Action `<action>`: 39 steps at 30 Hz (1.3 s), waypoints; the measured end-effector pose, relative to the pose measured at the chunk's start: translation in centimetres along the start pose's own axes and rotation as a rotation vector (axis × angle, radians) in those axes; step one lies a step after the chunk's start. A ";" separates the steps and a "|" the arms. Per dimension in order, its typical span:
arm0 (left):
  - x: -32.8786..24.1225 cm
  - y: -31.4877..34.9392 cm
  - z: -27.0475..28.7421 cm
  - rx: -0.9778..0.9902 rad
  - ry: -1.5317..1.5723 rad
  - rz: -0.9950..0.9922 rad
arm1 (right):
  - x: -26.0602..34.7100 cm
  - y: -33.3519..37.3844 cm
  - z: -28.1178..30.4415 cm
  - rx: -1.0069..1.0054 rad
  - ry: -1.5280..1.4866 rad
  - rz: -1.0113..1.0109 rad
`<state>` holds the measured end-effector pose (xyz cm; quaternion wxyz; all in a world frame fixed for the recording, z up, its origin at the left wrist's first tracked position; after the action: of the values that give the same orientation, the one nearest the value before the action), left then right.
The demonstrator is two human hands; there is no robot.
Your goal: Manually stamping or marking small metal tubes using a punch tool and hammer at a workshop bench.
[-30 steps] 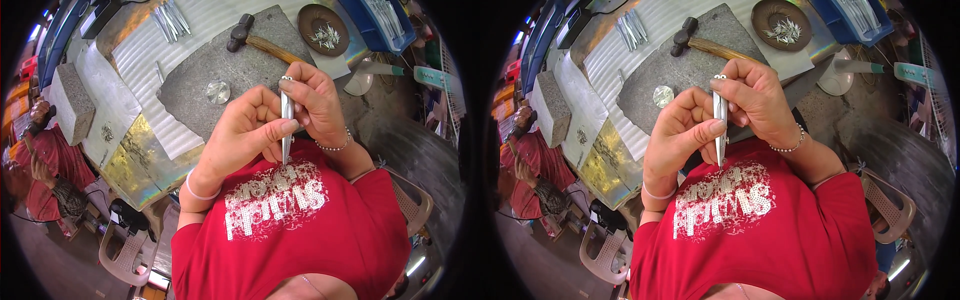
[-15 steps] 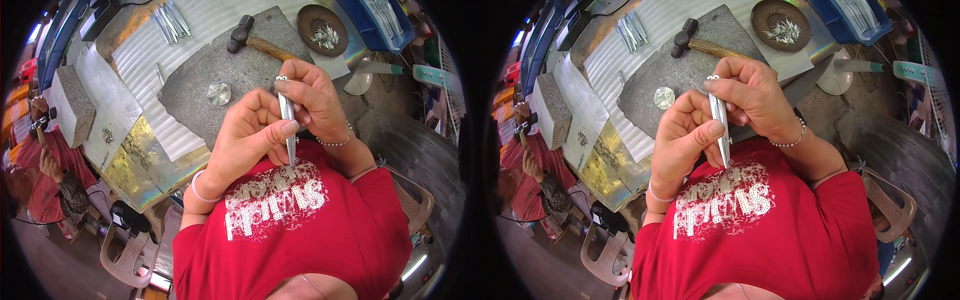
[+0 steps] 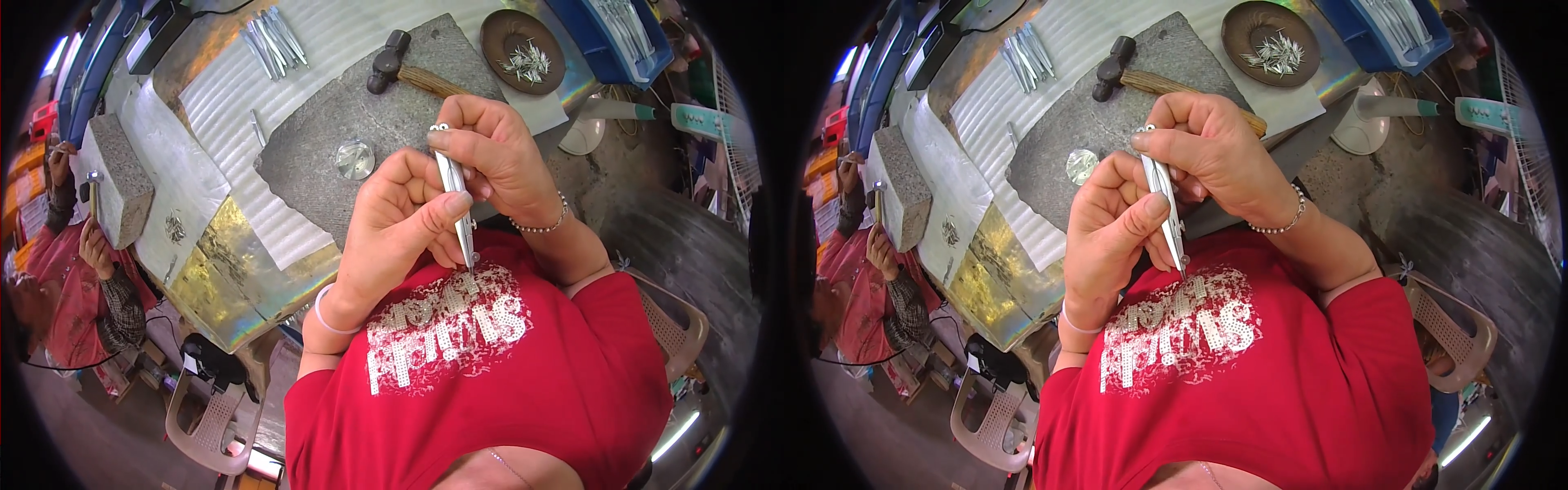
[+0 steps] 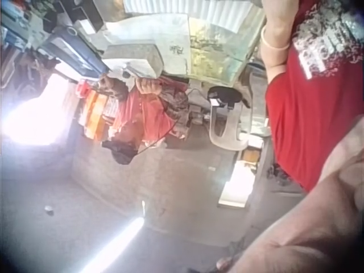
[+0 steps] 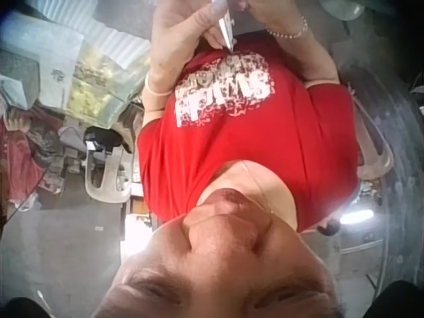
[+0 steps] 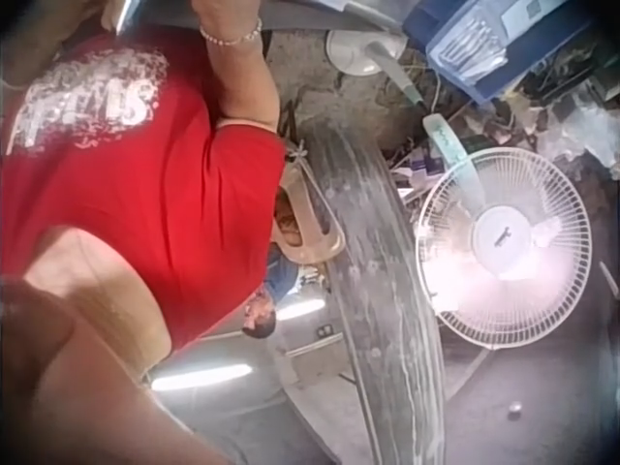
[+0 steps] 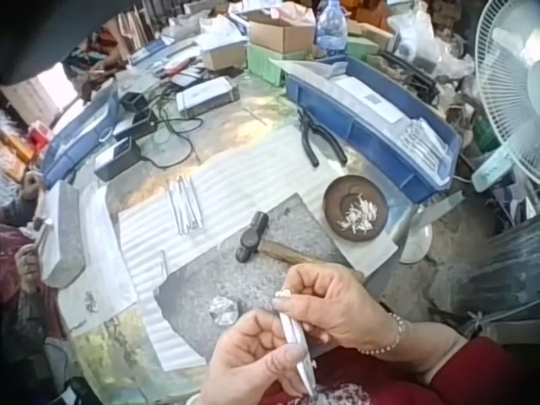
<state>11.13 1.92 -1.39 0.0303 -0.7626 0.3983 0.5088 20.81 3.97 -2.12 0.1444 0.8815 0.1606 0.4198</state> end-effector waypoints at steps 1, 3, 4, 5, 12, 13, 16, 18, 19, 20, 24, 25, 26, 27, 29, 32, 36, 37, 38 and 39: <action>0.0 -0.1 0.0 0.002 -0.002 0.000 | 0.1 0.0 -0.1 -0.001 0.001 0.001; 0.0 -0.2 0.1 0.005 -0.004 0.000 | 0.3 0.0 0.0 -0.034 0.050 0.020; -0.1 -0.2 0.1 0.010 -0.003 -0.009 | 0.3 0.0 0.0 -0.034 0.051 0.019; -0.2 -0.2 0.1 0.016 -0.001 -0.017 | 0.3 0.0 0.1 -0.033 0.059 0.024; -0.2 -0.4 0.3 0.011 0.005 -0.017 | 0.4 -0.1 -0.1 -0.034 0.064 0.020; -0.2 -0.4 0.3 0.013 0.021 -0.010 | 0.4 -0.1 -0.1 -0.034 0.066 0.020; 0.1 -0.5 0.3 0.012 0.052 0.006 | 0.3 -0.2 -0.1 -0.036 0.048 0.025; 0.3 -0.5 0.4 0.008 0.066 0.015 | 0.2 -0.1 0.0 -0.050 0.055 0.013; 0.4 -0.5 0.3 0.014 0.076 0.010 | 0.2 -0.1 -0.1 -0.048 0.058 0.013; 0.4 -0.5 0.3 0.020 0.086 0.006 | 0.1 -0.1 -0.1 -0.049 0.056 0.016; 0.5 -0.3 0.4 0.022 0.100 -0.009 | 0.0 0.0 -0.1 -0.058 0.074 0.034; 0.4 -0.2 0.3 0.022 0.101 -0.005 | -0.1 0.1 -0.1 -0.057 0.076 0.033; 0.5 -0.1 0.4 0.022 0.101 -0.001 | -0.2 0.1 -0.2 -0.053 0.062 0.032; 0.5 0.0 0.4 0.020 0.104 -0.003 | -0.3 0.2 -0.4 -0.049 0.048 0.031; 0.6 0.2 0.4 0.039 0.087 0.010 | -0.3 0.4 -0.5 -0.050 0.058 0.033; 0.6 0.4 0.5 0.038 0.092 0.009 | -0.4 0.5 -0.8 -0.053 0.069 0.035; 0.6 0.8 0.6 0.040 0.113 0.017 | -0.9 0.7 -0.9 -0.051 0.057 0.023; 0.6 0.8 0.6 0.041 0.120 0.018 | -1.1 0.7 -0.9 -0.049 0.058 0.020; 0.7 0.9 0.6 0.042 0.128 0.019 | -1.2 0.8 -0.9 -0.060 0.046 0.022; 0.8 1.0 0.7 0.039 0.130 0.017 | -1.3 0.9 -0.9 -0.072 0.033 0.024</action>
<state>10.14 1.13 -1.96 0.0149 -0.7899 0.4159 0.4503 19.46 2.75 -2.18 0.1683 0.8706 0.1370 0.4415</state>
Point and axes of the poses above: each hand's wrist, its own y-axis away from the middle knuckle, its own z-axis out of the back of the hand, x = y × z, the point moved 8 cm from there along -y, towards the middle knuckle, and after that the axes turned 12 degrees about -y, right-handed, at the moved point
